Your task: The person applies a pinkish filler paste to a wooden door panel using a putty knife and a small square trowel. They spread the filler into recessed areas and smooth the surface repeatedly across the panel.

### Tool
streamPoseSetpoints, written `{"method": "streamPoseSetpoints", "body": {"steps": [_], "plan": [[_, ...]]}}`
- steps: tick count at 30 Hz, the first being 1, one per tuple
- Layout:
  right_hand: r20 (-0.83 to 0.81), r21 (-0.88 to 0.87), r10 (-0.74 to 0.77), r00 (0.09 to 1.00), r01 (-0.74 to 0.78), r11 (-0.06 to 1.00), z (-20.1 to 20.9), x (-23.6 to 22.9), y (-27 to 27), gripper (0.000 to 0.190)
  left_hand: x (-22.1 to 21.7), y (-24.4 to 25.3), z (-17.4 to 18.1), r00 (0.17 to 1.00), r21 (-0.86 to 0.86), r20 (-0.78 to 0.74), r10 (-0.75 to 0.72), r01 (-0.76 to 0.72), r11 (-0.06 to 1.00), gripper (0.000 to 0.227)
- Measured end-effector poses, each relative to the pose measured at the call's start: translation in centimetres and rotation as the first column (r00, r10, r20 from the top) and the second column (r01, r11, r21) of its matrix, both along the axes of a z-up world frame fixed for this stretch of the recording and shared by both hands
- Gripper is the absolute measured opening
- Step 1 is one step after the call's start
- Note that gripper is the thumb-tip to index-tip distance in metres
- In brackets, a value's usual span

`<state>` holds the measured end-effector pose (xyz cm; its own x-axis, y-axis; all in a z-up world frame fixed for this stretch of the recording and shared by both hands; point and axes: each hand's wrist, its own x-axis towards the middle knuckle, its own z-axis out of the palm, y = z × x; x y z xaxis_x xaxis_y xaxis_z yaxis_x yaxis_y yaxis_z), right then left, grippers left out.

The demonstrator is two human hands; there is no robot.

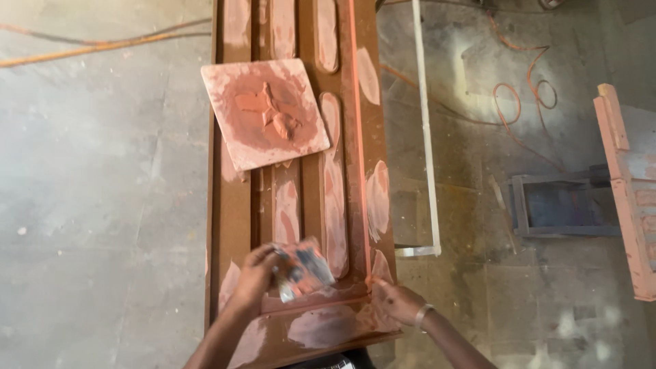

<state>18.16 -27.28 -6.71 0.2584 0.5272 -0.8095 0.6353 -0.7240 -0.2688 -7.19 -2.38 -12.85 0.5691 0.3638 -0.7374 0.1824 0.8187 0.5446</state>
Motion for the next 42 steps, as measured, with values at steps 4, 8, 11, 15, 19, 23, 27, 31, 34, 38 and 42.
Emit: {"method": "streamPoseSetpoints", "body": {"steps": [4, 8, 11, 15, 19, 23, 27, 31, 34, 38, 42], "plan": [[0.122, 0.306, -0.064, 0.990, 0.024, 0.952, 7.6, -2.3, 0.4, 0.068, 2.8, -2.7, 1.1, 0.942, 0.136, 0.145, -0.303, 0.285, 0.949, 0.027], [0.390, 0.523, 0.157, 0.907, -0.359, 0.773, 12.5, -6.7, -0.3, 0.058, 4.6, -5.5, 2.8, 0.779, -0.019, 0.556, -0.290, 0.361, 0.932, 0.028], [0.646, 0.562, 0.162, 0.746, -0.609, 0.559, 15.2, -8.0, -2.5, 0.051, 4.0, -5.6, 4.7, 0.727, -0.076, 0.629, -0.276, 0.411, 0.909, 0.030], [0.679, 0.410, 0.279, 0.679, -0.667, 0.622, 17.7, -10.7, -7.5, 0.043, 0.7, -7.7, 8.0, 0.837, -0.269, 0.444, -0.318, 0.464, 0.844, 0.033], [0.732, 0.357, 0.156, 0.663, -0.568, 0.742, 19.2, -15.8, -11.0, 0.045, -1.9, -11.3, 11.8, 0.832, -0.193, 0.379, -0.405, 0.499, 0.845, 0.029], [0.828, 0.232, 0.121, 0.548, -0.530, 0.816, 21.3, -18.6, -12.1, 0.041, -3.5, -15.0, 14.4, 0.895, -0.427, 0.425, -0.137, 0.332, 0.841, 0.018], [0.889, 0.140, 0.167, 0.427, -0.600, 0.787, 24.4, -20.6, -13.7, 0.056, -5.5, -16.4, 16.0, 0.872, -0.465, 0.488, 0.035, 0.226, 0.856, 0.004], [0.919, 0.098, 0.132, 0.371, -0.542, 0.835, 26.5, -22.1, -13.8, 0.067, -7.2, -16.7, 18.4, 0.931, -0.262, 0.358, -0.076, 0.178, 0.948, 0.011], [0.949, 0.068, 0.108, 0.295, -0.527, 0.847, 26.0, -23.1, -12.7, 0.048, -8.5, -18.7, 20.4, 0.912, -0.265, 0.403, -0.070, 0.190, 0.945, 0.004], [0.986, 0.016, 0.079, 0.148, -0.551, 0.835, 25.3, -22.9, -11.3, 0.023, -9.0, -18.8, 22.3, 0.913, -0.389, 0.391, 0.114, 0.052, 0.920, 0.007], [0.957, 0.038, 0.113, 0.268, -0.501, 0.864, 26.3, -22.7, -11.0, 0.063, -8.6, -16.0, 22.5, 0.924, -0.333, 0.327, 0.196, -0.082, 0.939, 0.008]]}}
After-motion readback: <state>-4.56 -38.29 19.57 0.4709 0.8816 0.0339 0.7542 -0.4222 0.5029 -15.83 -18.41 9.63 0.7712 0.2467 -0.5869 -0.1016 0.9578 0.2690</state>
